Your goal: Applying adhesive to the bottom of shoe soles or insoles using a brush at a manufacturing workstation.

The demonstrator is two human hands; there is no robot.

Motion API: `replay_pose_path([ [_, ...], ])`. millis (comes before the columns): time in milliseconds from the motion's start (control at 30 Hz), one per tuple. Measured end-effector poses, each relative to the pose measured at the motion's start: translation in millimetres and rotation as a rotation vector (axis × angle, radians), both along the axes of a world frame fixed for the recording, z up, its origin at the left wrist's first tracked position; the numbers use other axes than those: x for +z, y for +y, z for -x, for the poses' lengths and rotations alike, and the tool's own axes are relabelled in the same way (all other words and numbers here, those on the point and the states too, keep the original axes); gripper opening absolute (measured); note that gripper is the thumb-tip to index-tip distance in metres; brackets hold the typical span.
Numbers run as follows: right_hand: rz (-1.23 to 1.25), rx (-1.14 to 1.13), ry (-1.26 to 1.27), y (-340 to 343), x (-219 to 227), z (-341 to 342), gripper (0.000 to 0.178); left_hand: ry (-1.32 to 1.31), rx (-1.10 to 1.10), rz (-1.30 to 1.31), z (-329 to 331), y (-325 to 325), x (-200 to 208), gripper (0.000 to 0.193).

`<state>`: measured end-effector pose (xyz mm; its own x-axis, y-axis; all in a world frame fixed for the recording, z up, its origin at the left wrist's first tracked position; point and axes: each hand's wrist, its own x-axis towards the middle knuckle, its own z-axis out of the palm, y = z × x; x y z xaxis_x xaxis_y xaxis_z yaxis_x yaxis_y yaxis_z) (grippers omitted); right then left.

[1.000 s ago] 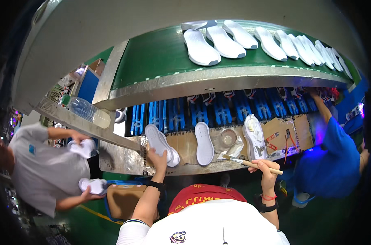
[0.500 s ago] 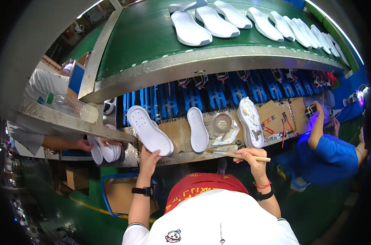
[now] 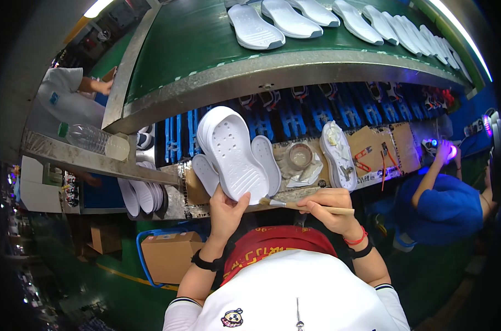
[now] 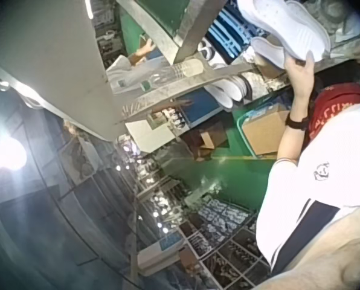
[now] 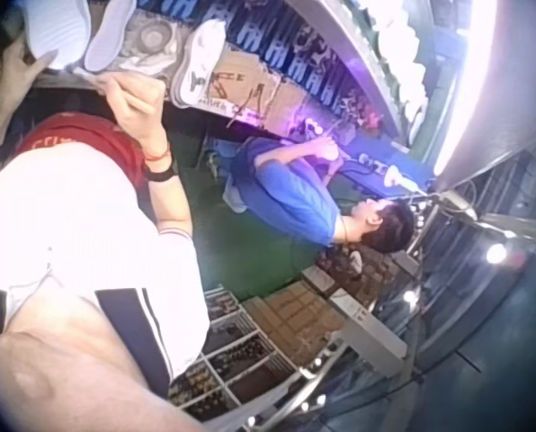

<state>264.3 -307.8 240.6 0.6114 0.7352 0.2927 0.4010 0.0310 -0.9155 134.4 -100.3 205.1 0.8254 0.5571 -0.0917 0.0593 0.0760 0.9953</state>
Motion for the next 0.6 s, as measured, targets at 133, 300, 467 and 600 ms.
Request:
replay_pose_path([
  [133,-0.003,0.032,-0.014,-0.3,3.8,-5.3,0.012,0.015,-0.016,-0.015,-0.7,-2.8,2.0,0.037],
  [300,0.044,0.090,-0.041,-1.0,10.4,-11.5,0.014,0.009,-0.026,-0.022,-2.7,-2.2,3.9,0.037],
  [467,0.028,0.056,-0.052,1.4,12.5,-17.1,0.013,0.015,-0.040,-0.027,-3.4,-2.2,5.2,0.038],
  [600,0.039,0.081,-0.019,-4.5,13.6,-22.1,0.012,0.018,-0.042,-0.049,-2.2,-0.7,7.9,0.038],
])
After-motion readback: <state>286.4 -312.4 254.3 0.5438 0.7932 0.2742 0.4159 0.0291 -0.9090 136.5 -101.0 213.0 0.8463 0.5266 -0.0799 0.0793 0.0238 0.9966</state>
